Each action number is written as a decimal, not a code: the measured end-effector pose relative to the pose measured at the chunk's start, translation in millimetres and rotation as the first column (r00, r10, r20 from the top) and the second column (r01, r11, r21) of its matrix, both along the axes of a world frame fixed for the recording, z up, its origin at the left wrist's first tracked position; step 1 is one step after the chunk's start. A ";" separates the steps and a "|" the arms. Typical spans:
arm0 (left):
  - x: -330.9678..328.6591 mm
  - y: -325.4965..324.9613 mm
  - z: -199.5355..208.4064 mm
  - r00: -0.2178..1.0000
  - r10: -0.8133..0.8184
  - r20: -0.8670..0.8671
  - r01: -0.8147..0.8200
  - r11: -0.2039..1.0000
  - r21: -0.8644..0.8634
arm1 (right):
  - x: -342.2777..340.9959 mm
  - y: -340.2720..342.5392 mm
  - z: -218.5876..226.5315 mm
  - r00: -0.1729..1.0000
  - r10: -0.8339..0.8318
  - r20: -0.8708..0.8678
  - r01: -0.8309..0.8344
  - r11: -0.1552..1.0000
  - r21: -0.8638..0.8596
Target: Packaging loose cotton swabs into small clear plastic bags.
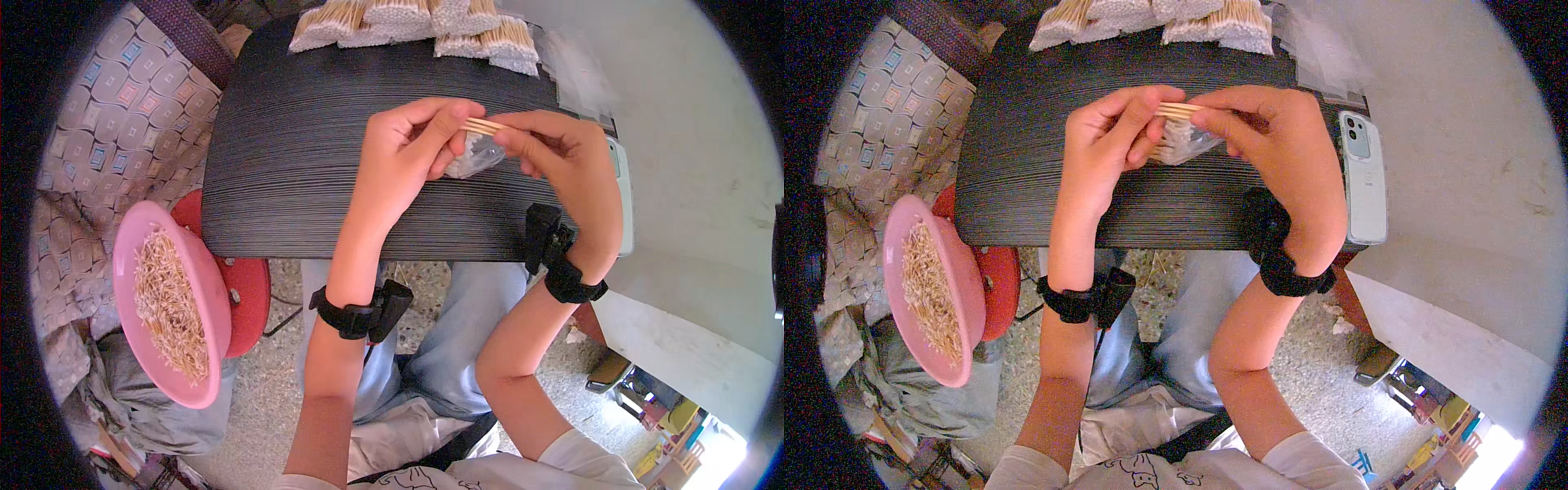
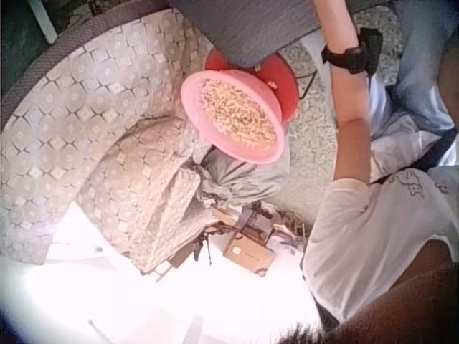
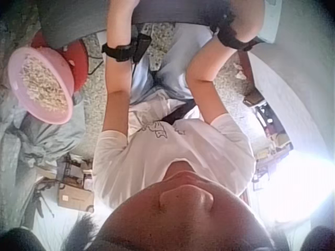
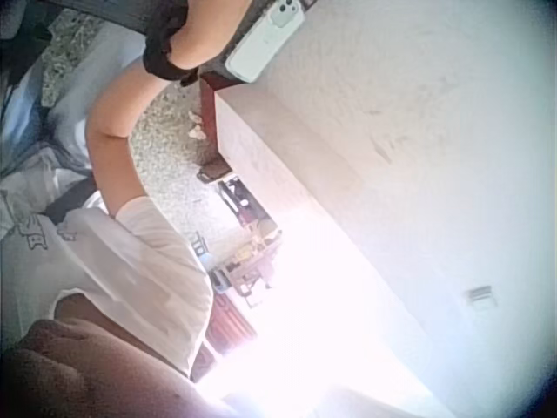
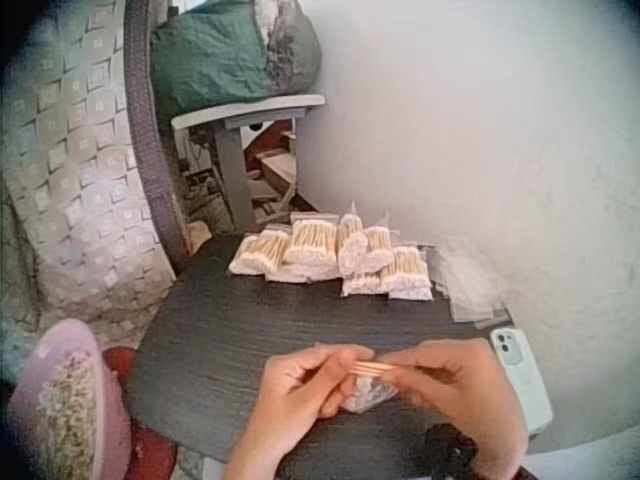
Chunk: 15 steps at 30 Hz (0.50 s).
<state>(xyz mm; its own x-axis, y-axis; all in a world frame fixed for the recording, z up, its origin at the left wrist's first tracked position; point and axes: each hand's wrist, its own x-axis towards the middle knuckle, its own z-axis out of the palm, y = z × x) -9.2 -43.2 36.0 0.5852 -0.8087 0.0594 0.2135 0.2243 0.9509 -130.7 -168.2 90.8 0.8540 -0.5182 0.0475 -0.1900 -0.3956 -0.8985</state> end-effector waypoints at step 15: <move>-19.4 -1.6 -1.4 0.244 0.012 0.970 -0.390 0.917 0.087 | -48.5 -13.6 12.2 0.910 -0.193 -0.367 0.218 0.976 0.027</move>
